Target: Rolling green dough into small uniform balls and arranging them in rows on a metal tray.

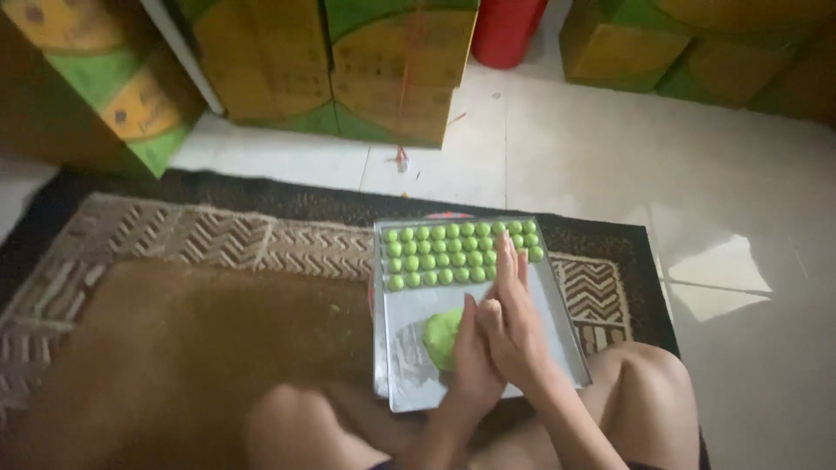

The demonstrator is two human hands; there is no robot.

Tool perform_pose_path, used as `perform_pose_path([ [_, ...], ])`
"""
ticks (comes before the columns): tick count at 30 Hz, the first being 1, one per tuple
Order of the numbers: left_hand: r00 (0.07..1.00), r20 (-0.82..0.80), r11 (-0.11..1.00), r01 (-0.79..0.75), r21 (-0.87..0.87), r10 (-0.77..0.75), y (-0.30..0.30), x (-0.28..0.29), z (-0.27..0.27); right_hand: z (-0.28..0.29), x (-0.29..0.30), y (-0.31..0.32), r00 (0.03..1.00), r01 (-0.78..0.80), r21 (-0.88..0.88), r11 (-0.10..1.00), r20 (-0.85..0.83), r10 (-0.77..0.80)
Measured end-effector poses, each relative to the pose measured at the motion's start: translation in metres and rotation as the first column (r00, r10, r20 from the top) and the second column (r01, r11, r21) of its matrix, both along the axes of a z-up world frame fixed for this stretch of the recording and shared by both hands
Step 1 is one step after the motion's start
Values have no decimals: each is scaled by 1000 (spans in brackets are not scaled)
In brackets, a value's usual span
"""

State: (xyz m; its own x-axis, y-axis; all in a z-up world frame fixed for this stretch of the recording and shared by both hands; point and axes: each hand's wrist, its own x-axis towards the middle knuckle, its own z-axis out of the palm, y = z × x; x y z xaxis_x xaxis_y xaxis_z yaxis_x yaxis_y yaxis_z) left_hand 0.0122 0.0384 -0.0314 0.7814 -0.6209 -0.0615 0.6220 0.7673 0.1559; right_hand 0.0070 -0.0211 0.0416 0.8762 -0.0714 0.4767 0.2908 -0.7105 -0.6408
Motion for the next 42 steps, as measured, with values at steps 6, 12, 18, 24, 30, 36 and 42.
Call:
perform_pose_path([
  [6,922,-370,978,-44,203,118,7,12,30,2,0,10,976,-147,601,786,-42,214],
  [12,930,-287,963,-261,-71,231,20,28,35,0,-14,-14,994,71,602,795,27,-109],
  [18,953,-44,954,-300,6,300,25,25,44,-8,-31,-8,998,29,38,999,61,-31],
  [24,968,-2,967,-250,-56,250,24,23,41,-7,-32,-3,994,-28,13,1000,108,27],
  [30,976,7,976,-216,-1,216,23,21,46,-8,-32,-8,998,-23,70,997,61,19],
  [36,963,39,930,-267,254,267,24,33,33,-38,-17,-48,991,126,590,798,-104,-80],
  [42,939,32,878,-332,345,343,32,43,25,-84,25,-104,944,326,254,911,-141,-299],
])
